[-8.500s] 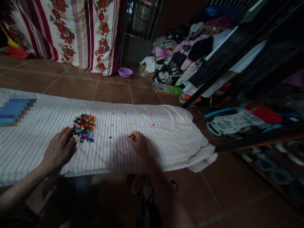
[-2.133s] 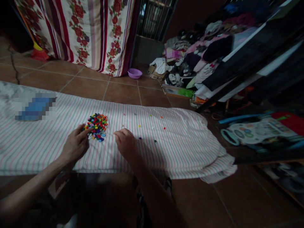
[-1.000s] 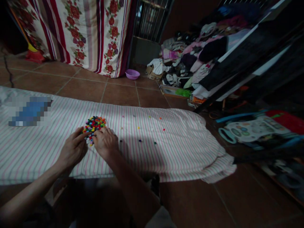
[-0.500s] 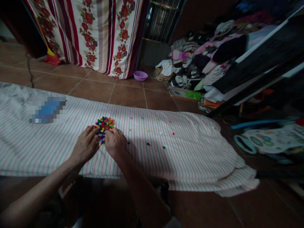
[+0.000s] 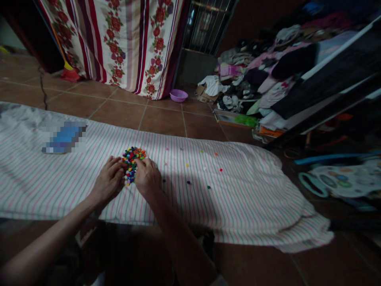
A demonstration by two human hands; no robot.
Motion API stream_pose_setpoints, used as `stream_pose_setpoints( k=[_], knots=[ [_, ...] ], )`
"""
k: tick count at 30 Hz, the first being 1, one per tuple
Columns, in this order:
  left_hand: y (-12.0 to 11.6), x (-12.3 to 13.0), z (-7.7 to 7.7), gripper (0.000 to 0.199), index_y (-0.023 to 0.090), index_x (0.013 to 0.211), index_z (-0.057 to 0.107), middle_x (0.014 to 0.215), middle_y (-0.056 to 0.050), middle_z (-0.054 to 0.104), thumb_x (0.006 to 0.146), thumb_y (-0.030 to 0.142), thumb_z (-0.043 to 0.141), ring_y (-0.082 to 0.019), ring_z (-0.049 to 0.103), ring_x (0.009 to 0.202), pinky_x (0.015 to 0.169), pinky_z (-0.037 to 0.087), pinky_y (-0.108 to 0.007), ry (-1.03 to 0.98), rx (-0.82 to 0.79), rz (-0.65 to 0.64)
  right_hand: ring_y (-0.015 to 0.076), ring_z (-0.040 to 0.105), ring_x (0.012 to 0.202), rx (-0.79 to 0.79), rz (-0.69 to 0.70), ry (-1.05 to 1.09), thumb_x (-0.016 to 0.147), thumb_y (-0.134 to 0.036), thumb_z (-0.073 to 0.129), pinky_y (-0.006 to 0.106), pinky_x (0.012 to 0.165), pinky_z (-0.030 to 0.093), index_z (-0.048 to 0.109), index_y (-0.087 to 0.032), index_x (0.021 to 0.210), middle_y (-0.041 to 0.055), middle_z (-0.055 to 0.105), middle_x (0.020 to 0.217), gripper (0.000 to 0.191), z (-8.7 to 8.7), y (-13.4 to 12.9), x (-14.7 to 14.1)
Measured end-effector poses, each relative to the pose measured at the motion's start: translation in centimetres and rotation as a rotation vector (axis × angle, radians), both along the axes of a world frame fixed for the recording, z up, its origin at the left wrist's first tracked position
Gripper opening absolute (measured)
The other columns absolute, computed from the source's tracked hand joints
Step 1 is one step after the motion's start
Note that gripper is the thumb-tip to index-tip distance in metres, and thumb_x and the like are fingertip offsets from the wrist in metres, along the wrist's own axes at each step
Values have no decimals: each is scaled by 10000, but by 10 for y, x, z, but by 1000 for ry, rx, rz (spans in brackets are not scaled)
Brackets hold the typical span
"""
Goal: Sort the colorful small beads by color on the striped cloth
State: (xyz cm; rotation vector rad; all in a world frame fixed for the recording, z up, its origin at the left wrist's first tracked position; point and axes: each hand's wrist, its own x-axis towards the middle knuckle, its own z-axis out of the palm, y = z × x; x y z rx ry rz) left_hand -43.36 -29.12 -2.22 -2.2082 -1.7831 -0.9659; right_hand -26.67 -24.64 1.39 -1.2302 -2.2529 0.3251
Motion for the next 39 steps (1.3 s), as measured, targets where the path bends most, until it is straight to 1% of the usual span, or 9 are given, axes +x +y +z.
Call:
stream_pose_setpoints(
  k=[5,9,11,17,21,23,25,31,39],
  knots=[
    [9,-2,-2,294,212,945,677,1200,-80,664,886,249,391,-279,500,1262,1173,305,-632,-8,-28,42,220,560,986,31,17,-54,952,-128,430,349,902,484,671,-243,1248,97,601,1037,398,-1,3,-3],
    [15,-1,-2,388,214,1119,654,1202,-86,642,938,259,313,-259,501,1263,1171,331,-600,-112,-53,161,216,565,992,43,25,-10,958,-144,434,347,913,488,702,-233,1173,95,607,1037,355,-3,6,-6],
    [18,1,-2,420,210,1155,652,1198,-95,634,957,266,286,-254,499,1261,1175,329,-590,-136,-56,185,214,576,1004,42,22,29,960,-134,410,344,930,486,696,-213,1168,99,621,1044,363,-4,9,-7],
    [21,7,2,418,220,1182,672,1178,-86,640,948,255,327,-254,493,1257,1200,280,-608,-101,-75,170,222,592,1013,10,-53,8,969,-118,355,341,943,485,599,-166,1339,122,644,1069,446,-3,16,-9],
    [21,10,4,451,214,1194,675,1118,-73,668,941,214,301,-250,503,1223,1216,244,-601,-50,-100,143,214,596,989,-54,-66,-111,976,-132,376,318,899,492,563,-221,1398,107,641,1080,470,4,18,-12],
    [20,11,5,459,211,1198,675,1143,-85,659,938,213,298,-251,494,1234,1217,248,-594,-54,-100,155,212,593,990,-75,-71,-153,982,-144,387,315,891,490,562,-241,1401,99,641,1078,464,7,17,-14],
    [19,10,6,456,217,1201,676,1171,-94,645,934,221,306,-249,491,1242,1216,253,-589,-71,-93,172,211,589,1003,-79,-70,-170,995,-168,391,313,890,486,586,-256,1372,93,640,1072,433,8,17,-17],
    [18,5,7,425,246,1134,701,1086,-59,678,920,231,334,-247,529,1196,1214,239,-610,-108,-98,86,192,585,1027,-65,-75,-138,998,-236,465,294,891,474,686,-270,1175,60,640,1083,286,3,19,-20],
    [18,-1,2,422,223,1089,709,1145,-89,656,928,281,323,-238,548,1220,1227,256,-586,-238,-85,121,196,602,1001,1,-38,-41,954,-282,541,302,881,482,687,-223,991,63,659,1026,162,5,13,-22]
  ],
)
